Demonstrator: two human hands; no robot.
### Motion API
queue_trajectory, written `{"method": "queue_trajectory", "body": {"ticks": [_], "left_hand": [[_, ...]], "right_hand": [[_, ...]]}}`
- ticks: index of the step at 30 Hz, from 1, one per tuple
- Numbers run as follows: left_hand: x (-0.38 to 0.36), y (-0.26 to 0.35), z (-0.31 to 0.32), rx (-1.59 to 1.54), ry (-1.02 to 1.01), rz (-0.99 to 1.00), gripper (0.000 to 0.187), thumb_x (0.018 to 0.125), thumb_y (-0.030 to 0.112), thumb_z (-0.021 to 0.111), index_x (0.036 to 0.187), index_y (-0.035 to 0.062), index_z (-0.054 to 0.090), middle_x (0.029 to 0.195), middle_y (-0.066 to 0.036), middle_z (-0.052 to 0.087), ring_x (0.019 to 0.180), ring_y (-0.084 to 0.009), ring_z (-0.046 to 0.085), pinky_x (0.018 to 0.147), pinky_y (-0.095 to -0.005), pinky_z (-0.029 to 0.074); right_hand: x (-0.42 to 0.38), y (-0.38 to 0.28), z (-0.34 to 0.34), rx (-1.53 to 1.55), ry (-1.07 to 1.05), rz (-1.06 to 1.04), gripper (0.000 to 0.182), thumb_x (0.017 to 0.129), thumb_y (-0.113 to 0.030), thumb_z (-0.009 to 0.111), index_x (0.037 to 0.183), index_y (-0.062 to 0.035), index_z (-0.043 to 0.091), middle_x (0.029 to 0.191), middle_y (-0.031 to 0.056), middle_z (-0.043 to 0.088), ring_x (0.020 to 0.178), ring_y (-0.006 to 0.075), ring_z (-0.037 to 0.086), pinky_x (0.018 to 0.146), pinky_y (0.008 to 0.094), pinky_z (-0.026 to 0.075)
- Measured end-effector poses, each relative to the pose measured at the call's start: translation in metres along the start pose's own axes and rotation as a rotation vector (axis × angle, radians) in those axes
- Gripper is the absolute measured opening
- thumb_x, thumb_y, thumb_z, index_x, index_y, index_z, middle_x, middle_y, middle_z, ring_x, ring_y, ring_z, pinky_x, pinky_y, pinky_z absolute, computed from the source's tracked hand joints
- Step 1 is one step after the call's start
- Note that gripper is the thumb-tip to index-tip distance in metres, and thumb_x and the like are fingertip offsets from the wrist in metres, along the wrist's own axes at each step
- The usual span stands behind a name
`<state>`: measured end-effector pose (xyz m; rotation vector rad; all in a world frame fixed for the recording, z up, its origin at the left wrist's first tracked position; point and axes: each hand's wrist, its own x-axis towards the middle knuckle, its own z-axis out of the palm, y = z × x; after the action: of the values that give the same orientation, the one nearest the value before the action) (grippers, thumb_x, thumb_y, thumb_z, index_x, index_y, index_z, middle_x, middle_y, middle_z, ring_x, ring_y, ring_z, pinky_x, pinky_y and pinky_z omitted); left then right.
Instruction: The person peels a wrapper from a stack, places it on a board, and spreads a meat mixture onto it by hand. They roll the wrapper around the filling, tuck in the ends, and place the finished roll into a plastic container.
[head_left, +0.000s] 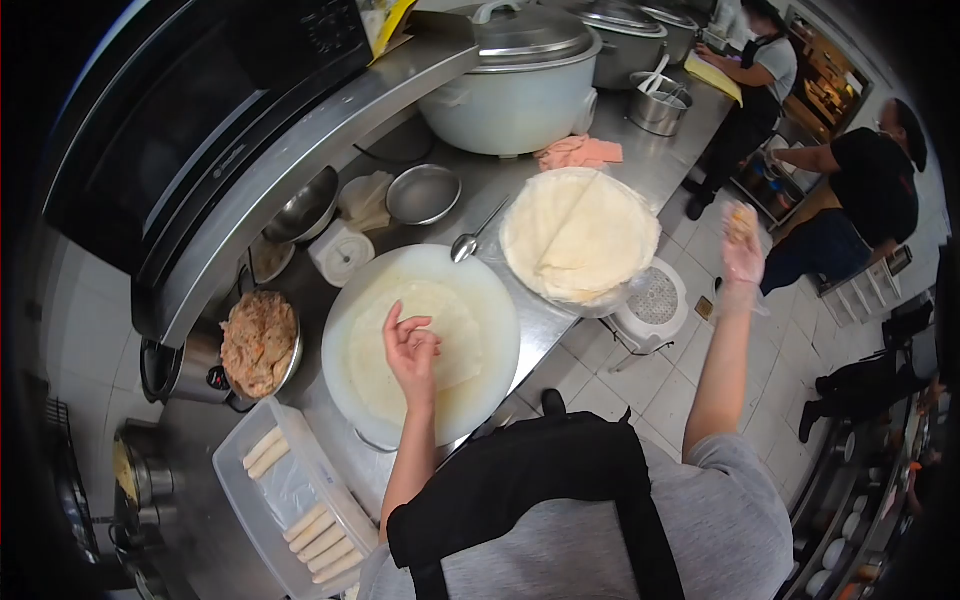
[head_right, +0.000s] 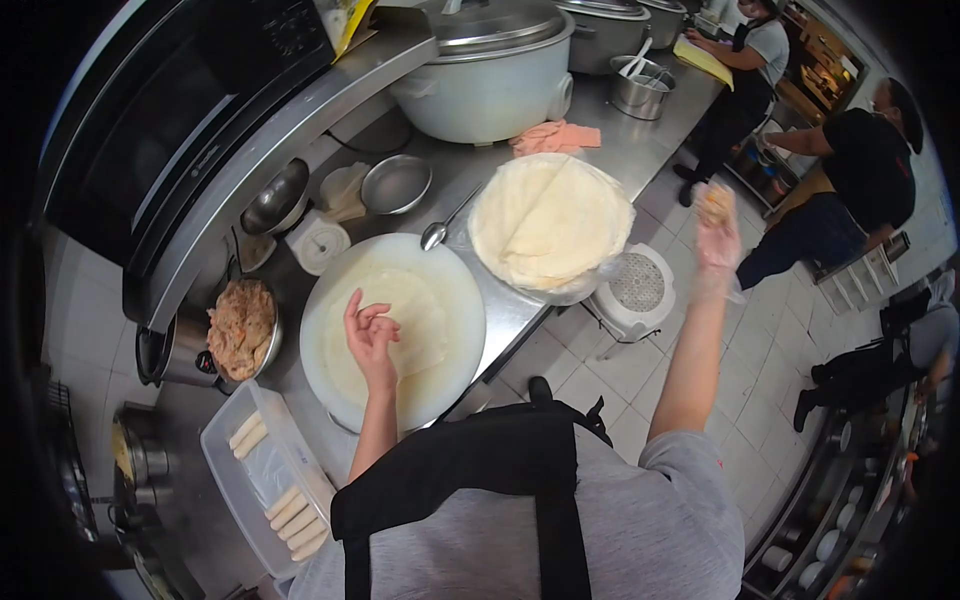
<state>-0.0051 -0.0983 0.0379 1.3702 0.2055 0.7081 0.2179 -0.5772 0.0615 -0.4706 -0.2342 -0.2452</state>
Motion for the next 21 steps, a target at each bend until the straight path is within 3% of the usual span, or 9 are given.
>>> {"method": "queue_trajectory", "body": {"ticks": [3, 5, 7, 8, 10, 14, 16, 20, 21], "left_hand": [[0.001, -0.008, 0.031, -0.054, -0.129, -0.035, 0.057, 0.078, -0.002, 0.052, 0.132, 0.0009, 0.035, 0.097, -0.009, 0.056, 0.067, -0.0081, 0.054, 0.056, -0.0182, 0.044], [-0.004, -0.017, 0.043, -0.091, -0.173, -0.101, 0.055, 0.078, -0.001, 0.051, 0.131, 0.0002, 0.036, 0.098, -0.008, 0.056, 0.068, -0.0081, 0.055, 0.057, -0.0184, 0.044], [-0.010, -0.024, 0.048, -0.111, -0.159, -0.123, 0.053, 0.079, 0.003, 0.055, 0.129, 0.0005, 0.039, 0.096, -0.008, 0.057, 0.068, -0.0083, 0.055, 0.057, -0.0191, 0.044], [-0.013, -0.028, 0.047, -0.106, -0.163, -0.152, 0.052, 0.079, 0.003, 0.055, 0.129, 0.0003, 0.040, 0.096, -0.008, 0.057, 0.068, -0.0084, 0.055, 0.057, -0.0191, 0.044], [-0.014, -0.031, 0.048, -0.102, -0.154, -0.181, 0.051, 0.079, 0.002, 0.054, 0.128, 0.0000, 0.041, 0.096, -0.008, 0.057, 0.068, -0.0086, 0.054, 0.057, -0.0191, 0.044], [-0.009, -0.029, 0.042, -0.066, -0.114, -0.155, 0.046, 0.079, 0.002, 0.052, 0.125, -0.0005, 0.045, 0.095, -0.008, 0.058, 0.068, -0.0087, 0.054, 0.057, -0.0190, 0.044], [-0.007, -0.025, 0.043, -0.056, -0.077, -0.115, 0.042, 0.080, 0.002, 0.050, 0.122, -0.0007, 0.048, 0.095, -0.008, 0.057, 0.068, -0.0088, 0.053, 0.056, -0.0191, 0.043], [-0.005, -0.028, 0.052, -0.085, -0.045, -0.137, 0.042, 0.080, -0.003, 0.048, 0.122, -0.0013, 0.046, 0.096, -0.007, 0.057, 0.069, -0.0082, 0.055, 0.058, -0.0188, 0.044], [-0.005, -0.028, 0.057, -0.081, -0.050, -0.154, 0.042, 0.080, -0.003, 0.049, 0.122, -0.0013, 0.047, 0.095, -0.007, 0.057, 0.069, -0.0083, 0.055, 0.058, -0.0190, 0.044]], "right_hand": [[-0.002, -0.081, -0.088, -0.136, 0.062, -0.301, 0.037, 0.089, -0.021, 0.053, 0.116, 0.0042, 0.051, 0.120, 0.0180, 0.052, 0.111, 0.0286, 0.050, 0.098, 0.0384, 0.042], [-0.021, -0.114, -0.097, 0.323, -0.657, 0.166, 0.050, 0.087, -0.038, 0.053, 0.117, 0.0012, 0.051, 0.124, 0.0188, 0.050, 0.113, 0.0318, 0.049, 0.095, 0.0433, 0.043], [-0.055, -0.148, -0.152, 0.136, 0.084, -0.148, 0.058, 0.086, -0.050, 0.049, 0.118, -0.0013, 0.050, 0.119, 0.0192, 0.051, 0.106, 0.0339, 0.049, 0.087, 0.0460, 0.045], [-0.063, -0.143, -0.132, 0.136, 0.083, -0.142, 0.058, 0.086, -0.050, 0.049, 0.118, -0.0013, 0.050, 0.119, 0.0192, 0.051, 0.106, 0.0339, 0.049, 0.087, 0.0460, 0.045], [-0.076, -0.122, -0.065, 0.045, 0.623, -0.449, 0.051, 0.089, -0.042, 0.049, 0.120, -0.0014, 0.049, 0.112, 0.0178, 0.052, 0.097, 0.0334, 0.049, 0.077, 0.0453, 0.046], [-0.037, -0.175, -0.118, 0.026, 0.712, -0.445, 0.038, 0.090, -0.031, 0.050, 0.113, -0.0020, 0.051, 0.102, 0.0147, 0.053, 0.083, 0.0272, 0.050, 0.069, 0.0381, 0.045], [-0.012, -0.226, -0.178, -0.097, 0.175, -0.236, 0.023, 0.089, -0.022, 0.050, 0.098, -0.0009, 0.053, 0.093, 0.0140, 0.057, 0.076, 0.0245, 0.051, 0.067, 0.0352, 0.046], [0.052, -0.261, -0.169, -0.228, 0.019, -0.223, 0.014, 0.086, -0.014, 0.049, 0.080, -0.0017, 0.050, 0.078, 0.0116, 0.056, 0.069, 0.0220, 0.050, 0.063, 0.0321, 0.045], [0.069, -0.265, -0.170, -0.225, 0.178, -0.384, 0.013, 0.084, -0.011, 0.049, 0.075, -0.0014, 0.048, 0.074, 0.0116, 0.053, 0.068, 0.0224, 0.049, 0.064, 0.0326, 0.045]]}}
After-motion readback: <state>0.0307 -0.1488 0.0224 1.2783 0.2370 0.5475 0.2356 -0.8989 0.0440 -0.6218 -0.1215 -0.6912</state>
